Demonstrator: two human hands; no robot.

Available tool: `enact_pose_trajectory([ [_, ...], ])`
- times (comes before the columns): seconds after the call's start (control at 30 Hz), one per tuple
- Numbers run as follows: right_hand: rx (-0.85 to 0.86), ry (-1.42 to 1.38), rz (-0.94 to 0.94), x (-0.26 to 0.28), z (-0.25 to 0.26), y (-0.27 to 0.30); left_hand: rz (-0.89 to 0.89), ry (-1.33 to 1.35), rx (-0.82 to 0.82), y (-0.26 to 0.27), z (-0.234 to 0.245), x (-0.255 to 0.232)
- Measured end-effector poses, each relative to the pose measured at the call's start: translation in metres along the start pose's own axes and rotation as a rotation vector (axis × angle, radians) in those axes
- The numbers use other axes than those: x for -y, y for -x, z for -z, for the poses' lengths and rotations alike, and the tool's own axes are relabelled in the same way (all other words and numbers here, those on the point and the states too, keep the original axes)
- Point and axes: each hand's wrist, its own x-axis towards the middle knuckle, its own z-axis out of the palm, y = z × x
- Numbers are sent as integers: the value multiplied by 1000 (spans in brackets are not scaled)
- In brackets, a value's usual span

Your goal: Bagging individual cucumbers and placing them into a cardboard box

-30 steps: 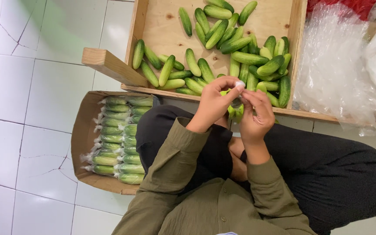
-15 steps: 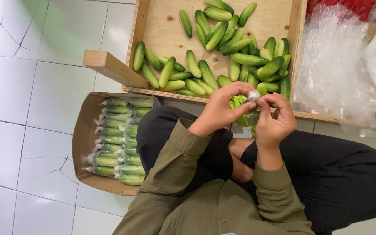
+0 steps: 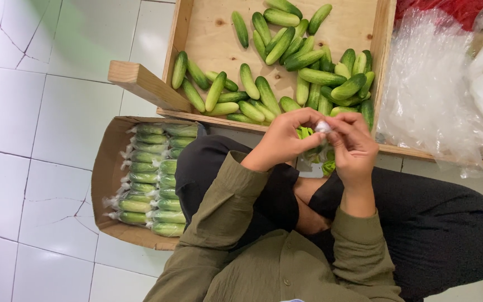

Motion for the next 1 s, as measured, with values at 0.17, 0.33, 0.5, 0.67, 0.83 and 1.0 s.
enact_pose_trajectory([
  [0.17,23,12,-36,-2,0,0,-4,-85,41,-1,5,-9],
  [0.33,38,17,-37,-12,5,5,-1,-129,92,-1,7,-14],
  [0.5,61,-19,-81,-21,3,10,-14,-265,46,-1,2,-8],
  [0.67,84,-105,-127,-9,-5,8,-6,-275,-34,0,7,11],
  [0.83,78,-121,-138,0,-11,6,29,-196,-145,-2,6,16],
  [1.0,49,-88,-94,0,-16,10,29,-46,-180,0,6,26],
])
